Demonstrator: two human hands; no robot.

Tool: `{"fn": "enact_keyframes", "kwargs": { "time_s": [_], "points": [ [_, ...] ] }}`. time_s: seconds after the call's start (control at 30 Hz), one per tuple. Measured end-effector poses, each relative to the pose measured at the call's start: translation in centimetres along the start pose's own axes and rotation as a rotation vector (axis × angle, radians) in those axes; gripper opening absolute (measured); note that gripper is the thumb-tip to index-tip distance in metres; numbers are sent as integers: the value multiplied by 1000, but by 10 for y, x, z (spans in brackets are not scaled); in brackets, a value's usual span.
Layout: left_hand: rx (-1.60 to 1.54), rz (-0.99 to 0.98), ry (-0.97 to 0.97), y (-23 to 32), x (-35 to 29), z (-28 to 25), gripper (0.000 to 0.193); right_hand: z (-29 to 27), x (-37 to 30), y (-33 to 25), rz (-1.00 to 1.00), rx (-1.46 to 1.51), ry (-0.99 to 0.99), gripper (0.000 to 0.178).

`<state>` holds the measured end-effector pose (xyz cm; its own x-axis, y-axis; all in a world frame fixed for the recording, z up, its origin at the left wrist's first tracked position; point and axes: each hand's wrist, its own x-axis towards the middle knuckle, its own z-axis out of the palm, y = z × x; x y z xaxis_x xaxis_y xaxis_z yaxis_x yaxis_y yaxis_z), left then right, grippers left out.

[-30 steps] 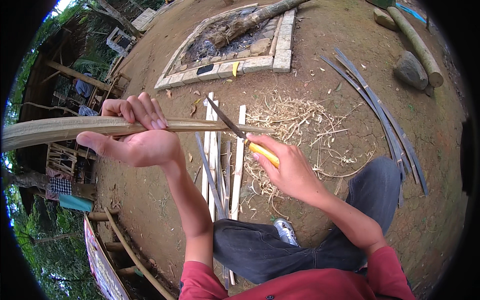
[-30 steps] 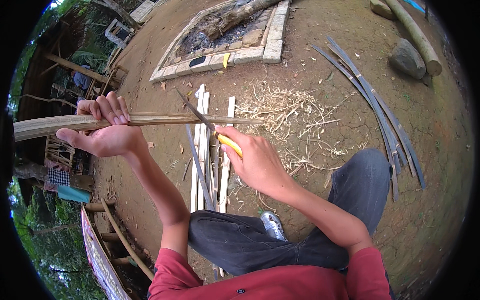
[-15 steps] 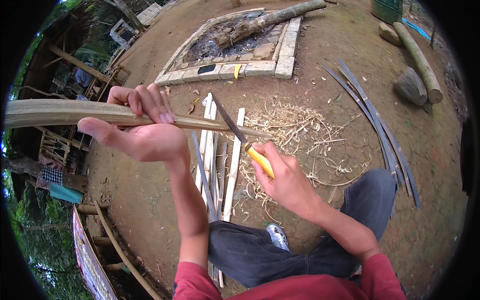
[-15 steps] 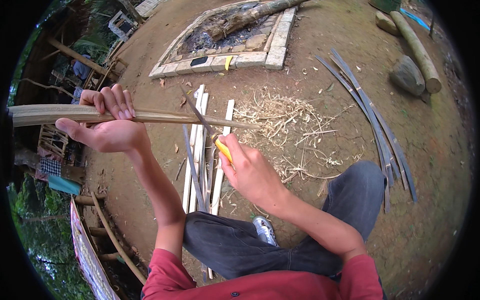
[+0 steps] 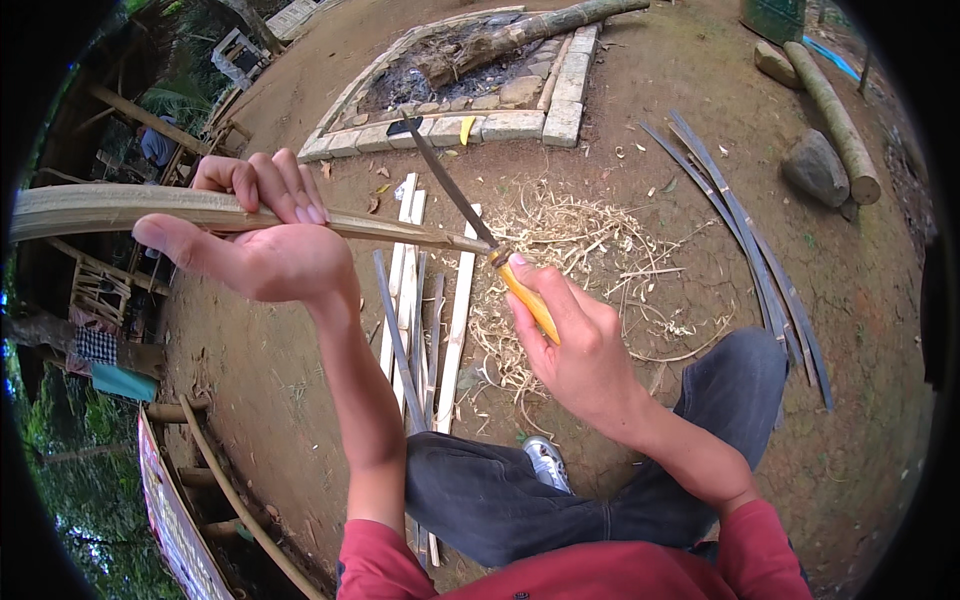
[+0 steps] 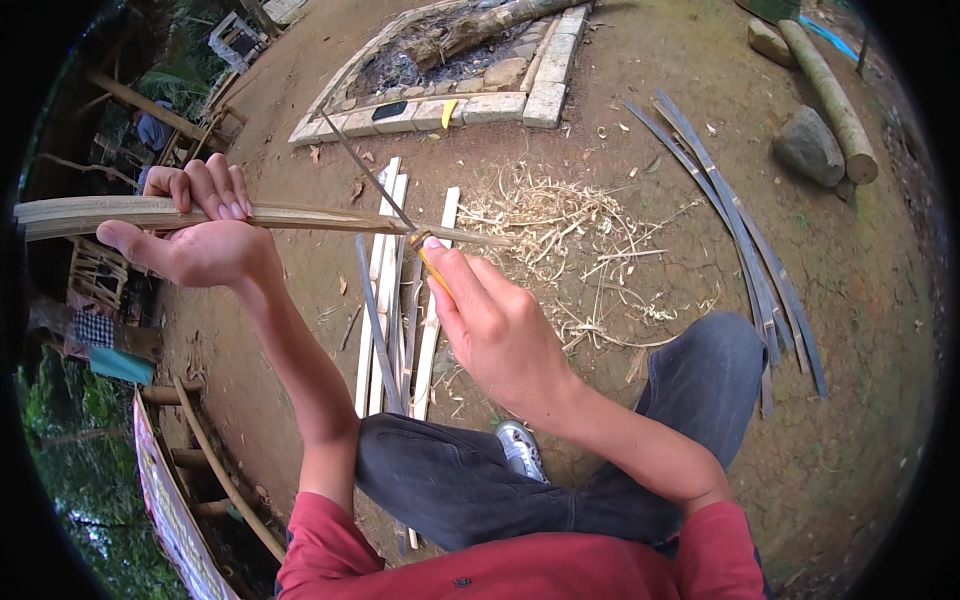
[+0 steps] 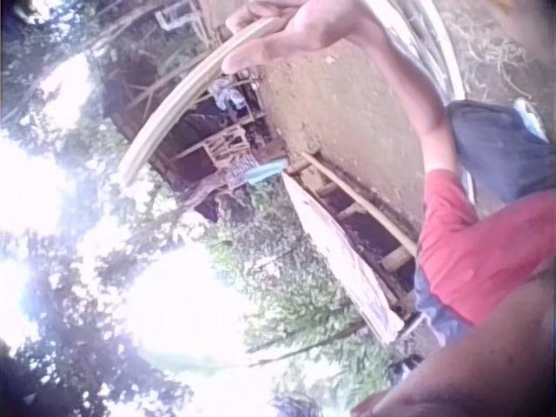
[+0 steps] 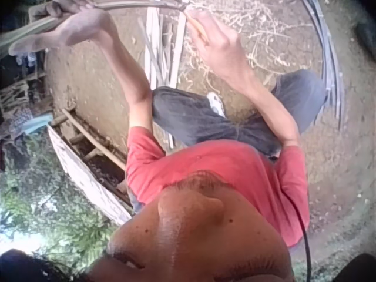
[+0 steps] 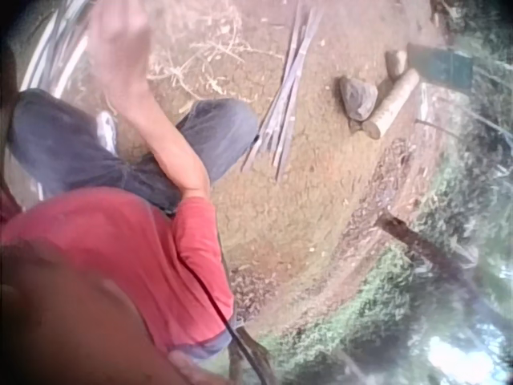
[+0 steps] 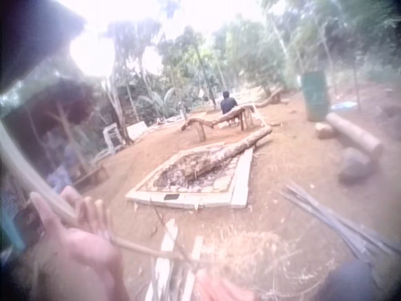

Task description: The person uses a knife to shave thin strips of wood from a long piece of bamboo or timber held in their other hand.

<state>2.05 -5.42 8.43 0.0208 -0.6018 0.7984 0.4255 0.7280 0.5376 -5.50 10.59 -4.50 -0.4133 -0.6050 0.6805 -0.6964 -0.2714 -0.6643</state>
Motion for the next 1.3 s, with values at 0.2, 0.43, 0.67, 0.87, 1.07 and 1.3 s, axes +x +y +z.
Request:
{"fn": "enact_keyframes", "kwargs": {
  "time_s": [0.2,0.43,0.67,0.87,1.07,1.3],
  "points": [
    [-5,-25,22,-3,-1,1,69,33,-23,44,72,-134,-211,32],
    [-23,22,25,-4,-2,6,66,27,-24,33,21,-51,-89,35],
    [-20,34,32,-6,0,2,66,19,-9,18,-2,-65,-120,39],
    [5,-6,61,1,-4,5,66,25,-13,30,124,-50,-222,37],
    [-4,56,-5,-2,-6,13,66,33,-22,46,126,-131,-264,36],
    [-4,53,-3,0,-9,12,65,12,-7,14,-68,-4,27,35]
  ]
}}
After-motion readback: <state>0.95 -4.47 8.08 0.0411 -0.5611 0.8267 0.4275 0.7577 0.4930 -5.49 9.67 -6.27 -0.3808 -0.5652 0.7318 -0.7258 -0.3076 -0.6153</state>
